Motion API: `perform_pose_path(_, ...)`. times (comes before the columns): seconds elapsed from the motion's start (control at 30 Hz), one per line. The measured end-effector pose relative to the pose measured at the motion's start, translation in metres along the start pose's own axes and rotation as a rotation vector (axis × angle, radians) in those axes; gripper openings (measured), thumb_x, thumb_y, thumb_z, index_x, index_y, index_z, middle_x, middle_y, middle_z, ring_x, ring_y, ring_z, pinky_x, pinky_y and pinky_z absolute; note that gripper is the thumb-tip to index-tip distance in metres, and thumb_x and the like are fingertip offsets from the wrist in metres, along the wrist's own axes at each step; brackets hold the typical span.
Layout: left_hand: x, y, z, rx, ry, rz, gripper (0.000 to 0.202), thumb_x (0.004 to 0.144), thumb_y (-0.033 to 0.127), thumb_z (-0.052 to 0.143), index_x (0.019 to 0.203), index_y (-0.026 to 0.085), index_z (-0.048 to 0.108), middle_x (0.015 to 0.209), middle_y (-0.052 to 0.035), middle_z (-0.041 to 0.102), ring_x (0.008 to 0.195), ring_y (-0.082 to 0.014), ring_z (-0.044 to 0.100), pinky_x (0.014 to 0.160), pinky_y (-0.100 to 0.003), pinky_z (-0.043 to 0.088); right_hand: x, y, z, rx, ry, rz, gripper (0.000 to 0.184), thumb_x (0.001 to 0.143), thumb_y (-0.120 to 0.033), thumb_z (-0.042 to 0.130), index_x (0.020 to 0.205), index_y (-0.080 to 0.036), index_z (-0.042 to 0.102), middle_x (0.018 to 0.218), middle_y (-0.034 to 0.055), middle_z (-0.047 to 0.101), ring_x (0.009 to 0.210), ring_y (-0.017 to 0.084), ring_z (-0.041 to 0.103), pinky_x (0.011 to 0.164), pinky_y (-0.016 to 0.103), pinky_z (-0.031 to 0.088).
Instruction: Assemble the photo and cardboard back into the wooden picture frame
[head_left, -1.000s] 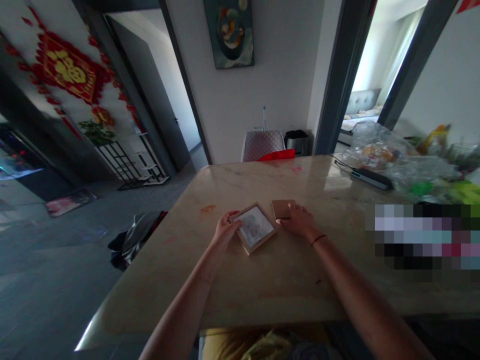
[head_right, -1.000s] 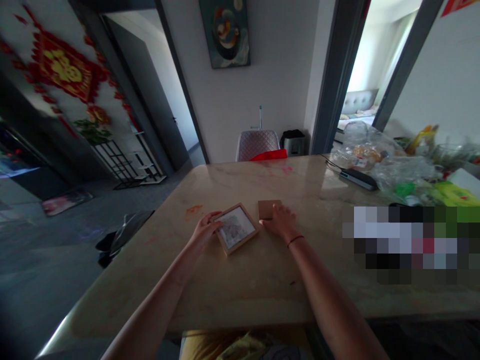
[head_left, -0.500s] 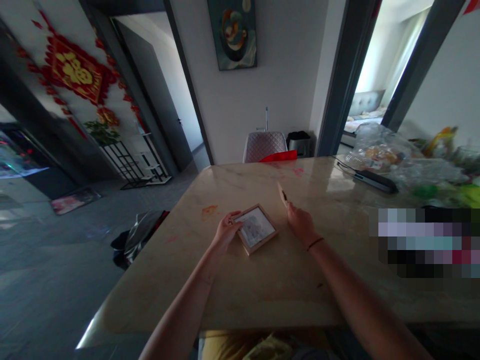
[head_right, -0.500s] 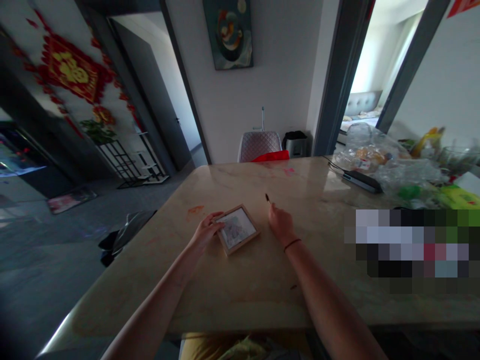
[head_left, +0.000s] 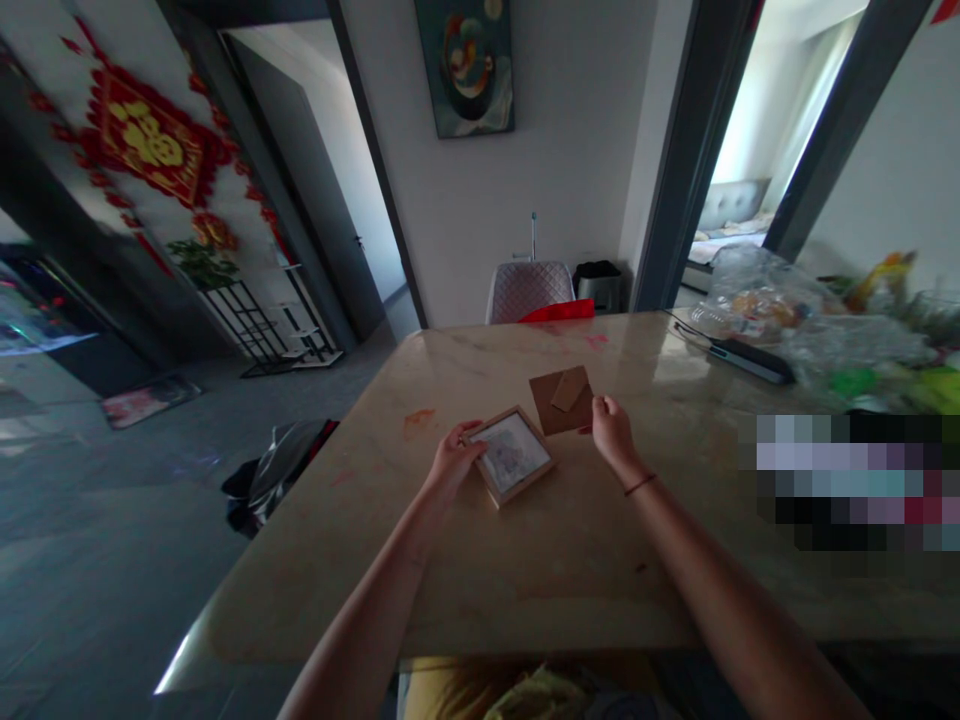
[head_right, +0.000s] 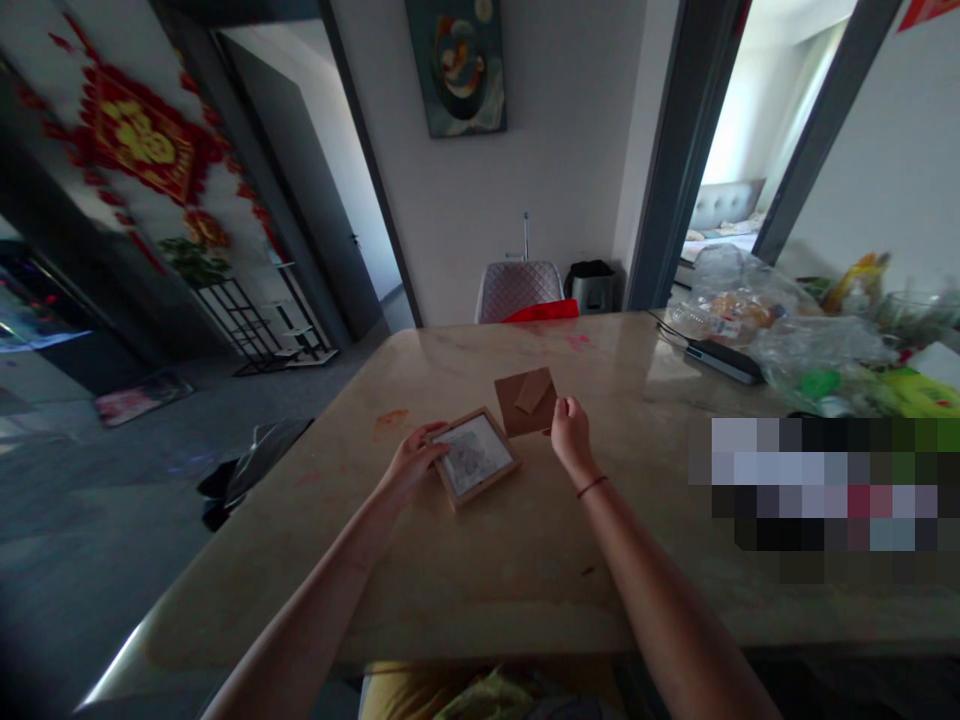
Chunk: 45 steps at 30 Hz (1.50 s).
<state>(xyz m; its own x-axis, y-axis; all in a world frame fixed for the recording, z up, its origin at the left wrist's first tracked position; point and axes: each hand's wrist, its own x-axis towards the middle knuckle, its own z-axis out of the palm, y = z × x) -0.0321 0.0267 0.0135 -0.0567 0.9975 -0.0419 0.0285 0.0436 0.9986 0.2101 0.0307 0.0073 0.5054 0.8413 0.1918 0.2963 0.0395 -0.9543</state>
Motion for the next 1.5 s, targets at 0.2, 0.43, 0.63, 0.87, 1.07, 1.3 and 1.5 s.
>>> perform_pose_path(0.2,-0.002,0.002,0.0,0.004,-0.014,0.012,0.042,0.058,0.011,0.065,0.099,0.016,0.062,0.075,-0.0015,0.065,0.064,-0.0118,0.06,0.061,-0.021,0.047,-0.013,-0.007,0.007,0.303,-0.237,0.065,0.026,0.072,-0.041,0.045,0.079,-0.017,0.052,0.075,0.0037,0.055,0.056,0.013,0.055,0.043,0.025,0.047)
perform_pose_path(0.43,-0.004,0.003,0.0,-0.034,-0.004,0.015,0.041,0.056,0.01,0.064,0.096,0.016,0.062,0.081,-0.0031,0.066,0.07,-0.0129,0.061,0.065,-0.023,0.048,-0.037,-0.014,0.019,0.025,-0.334,-0.196,0.025,0.081,-0.037,0.041,0.081,-0.018,0.056,0.083,0.0092,0.064,0.079,0.02,0.06,0.067,0.03,0.049)
perform_pose_path(0.63,-0.006,0.005,0.0,-0.068,-0.036,-0.014,0.043,0.055,0.01,0.064,0.098,0.016,0.061,0.082,-0.0034,0.067,0.071,-0.0138,0.062,0.063,-0.022,0.049,-0.048,-0.016,0.025,-0.054,-0.35,-0.228,0.024,0.084,-0.031,0.04,0.089,-0.017,0.058,0.092,0.0112,0.066,0.089,0.02,0.061,0.079,0.031,0.046)
perform_pose_path(0.87,-0.007,0.008,0.001,-0.094,-0.047,-0.026,0.044,0.054,0.01,0.065,0.097,0.015,0.061,0.083,-0.0043,0.067,0.071,-0.0138,0.062,0.063,-0.022,0.049,-0.051,-0.012,0.027,0.099,-0.492,-0.184,0.033,0.079,-0.028,0.054,0.109,-0.016,0.051,0.106,0.0131,0.064,0.096,0.018,0.062,0.08,0.031,0.049)
perform_pose_path(1.07,-0.005,0.007,0.0,-0.082,-0.047,-0.02,0.044,0.055,0.009,0.064,0.098,0.015,0.061,0.083,-0.0042,0.066,0.07,-0.013,0.062,0.062,-0.022,0.049,-0.048,-0.01,0.024,0.085,-0.528,-0.179,0.034,0.08,-0.028,0.054,0.112,-0.017,0.052,0.1,0.0112,0.066,0.09,0.019,0.063,0.076,0.033,0.051)
perform_pose_path(1.3,-0.007,0.009,0.001,-0.062,-0.058,0.035,0.046,0.055,0.005,0.06,0.1,0.015,0.061,0.083,-0.0045,0.067,0.073,-0.0135,0.062,0.063,-0.021,0.049,-0.052,-0.018,0.019,0.099,-0.518,-0.299,0.061,0.076,-0.021,0.054,0.134,-0.024,0.035,0.111,0.0085,0.06,0.083,0.014,0.062,0.073,0.028,0.051)
perform_pose_path(1.5,-0.007,0.009,0.002,-0.065,-0.043,0.025,0.046,0.053,0.005,0.058,0.098,0.015,0.061,0.081,-0.0031,0.067,0.072,-0.0131,0.061,0.062,-0.021,0.048,-0.055,-0.019,0.021,0.095,-0.51,-0.27,0.065,0.073,-0.016,0.054,0.135,-0.023,0.035,0.11,0.0085,0.059,0.081,0.014,0.061,0.075,0.029,0.051)
